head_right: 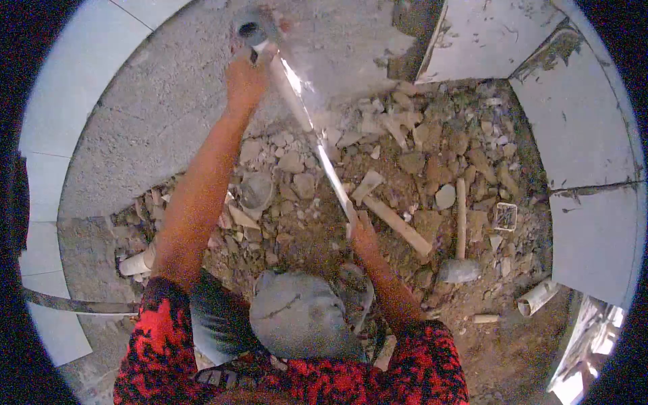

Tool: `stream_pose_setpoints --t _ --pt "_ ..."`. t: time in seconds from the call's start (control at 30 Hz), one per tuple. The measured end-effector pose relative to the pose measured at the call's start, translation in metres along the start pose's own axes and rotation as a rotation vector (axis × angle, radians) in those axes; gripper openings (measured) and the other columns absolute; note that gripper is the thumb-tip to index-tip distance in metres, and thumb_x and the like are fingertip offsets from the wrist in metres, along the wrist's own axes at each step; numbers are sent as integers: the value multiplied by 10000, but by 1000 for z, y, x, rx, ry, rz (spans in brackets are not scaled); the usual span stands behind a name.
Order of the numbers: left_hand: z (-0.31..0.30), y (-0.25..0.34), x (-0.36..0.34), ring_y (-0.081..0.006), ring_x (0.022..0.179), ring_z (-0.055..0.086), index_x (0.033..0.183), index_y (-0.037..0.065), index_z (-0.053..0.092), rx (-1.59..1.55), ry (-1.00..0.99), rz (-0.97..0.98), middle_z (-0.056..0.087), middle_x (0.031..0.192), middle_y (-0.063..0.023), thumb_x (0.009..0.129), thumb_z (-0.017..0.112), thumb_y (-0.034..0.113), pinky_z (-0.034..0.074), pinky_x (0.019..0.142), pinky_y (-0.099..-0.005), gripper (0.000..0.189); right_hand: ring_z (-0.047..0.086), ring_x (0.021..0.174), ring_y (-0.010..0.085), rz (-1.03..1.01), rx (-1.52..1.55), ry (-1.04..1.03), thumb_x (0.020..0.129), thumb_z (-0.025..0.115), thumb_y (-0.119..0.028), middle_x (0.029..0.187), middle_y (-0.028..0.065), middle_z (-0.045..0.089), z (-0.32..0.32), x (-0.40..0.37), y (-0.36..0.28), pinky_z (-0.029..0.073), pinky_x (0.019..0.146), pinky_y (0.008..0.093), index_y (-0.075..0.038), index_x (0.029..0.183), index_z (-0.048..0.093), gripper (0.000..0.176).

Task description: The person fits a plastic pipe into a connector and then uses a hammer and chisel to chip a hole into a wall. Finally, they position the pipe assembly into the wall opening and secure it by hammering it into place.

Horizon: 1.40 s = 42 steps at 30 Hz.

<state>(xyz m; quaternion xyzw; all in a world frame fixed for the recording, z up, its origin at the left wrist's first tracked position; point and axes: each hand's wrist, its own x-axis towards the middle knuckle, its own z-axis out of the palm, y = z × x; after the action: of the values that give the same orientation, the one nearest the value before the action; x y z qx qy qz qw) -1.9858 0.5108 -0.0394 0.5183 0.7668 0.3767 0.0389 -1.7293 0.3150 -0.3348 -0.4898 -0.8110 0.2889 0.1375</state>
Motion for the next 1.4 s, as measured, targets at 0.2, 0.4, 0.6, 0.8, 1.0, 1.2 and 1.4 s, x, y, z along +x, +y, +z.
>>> stream_pose_setpoints --t 0.2,0.4,0.6,0.8,1.0,1.2,1.4 --pt "14 -13 -3 -399 771 543 830 -21 543 147 14 48 568 764 -244 746 565 356 432 660 -439 387 450 966 370 82 123 47 767 476 -111 925 222 473 4 -4 -4 364 825 435 -47 1203 360 455" --pt "31 -20 -2 -393 742 554 803 -17 547 -47 51 167 572 768 -239 719 596 304 446 635 -431 336 390 1039 394 72 -221 -193 679 542 -137 1062 239 456 -11 29 8 314 865 501 -10 1077 478 422" --pt "25 -13 -4 -385 763 559 921 -9 492 27 48 152 576 816 -233 714 591 238 456 670 -433 337 433 997 393 55 -403 16 707 534 -204 1119 227 422 -69 40 24 341 834 506 -70 1099 479 418" --pt "21 -12 -3 -397 768 553 952 -36 440 -44 58 228 569 806 -253 714 583 187 452 669 -443 357 430 1034 373 -34 -722 -282 739 512 -184 1150 196 421 -112 39 47 359 852 476 -65 1117 464 399" --pt "31 -13 -6 -409 788 532 964 -35 400 -52 55 137 546 835 -257 731 568 192 420 688 -466 366 449 1006 360 -17 -440 -31 752 515 -179 1102 208 451 -96 29 68 367 848 435 -26 1158 405 447" --pt "25 -14 -5 -425 803 516 972 -31 396 -121 -21 130 535 862 -256 746 540 158 411 693 -470 327 424 1000 389 169 -70 -305 739 540 -169 1062 204 447 -29 13 -3 381 797 453 -93 1226 330 536" --pt "32 -19 -10 -397 780 538 932 -51 451 21 43 70 545 815 -257 751 542 172 427 681 -459 301 457 923 392 220 250 -106 727 517 -163 928 237 486 -47 -9 -7 381 790 470 -57 1243 294 573"
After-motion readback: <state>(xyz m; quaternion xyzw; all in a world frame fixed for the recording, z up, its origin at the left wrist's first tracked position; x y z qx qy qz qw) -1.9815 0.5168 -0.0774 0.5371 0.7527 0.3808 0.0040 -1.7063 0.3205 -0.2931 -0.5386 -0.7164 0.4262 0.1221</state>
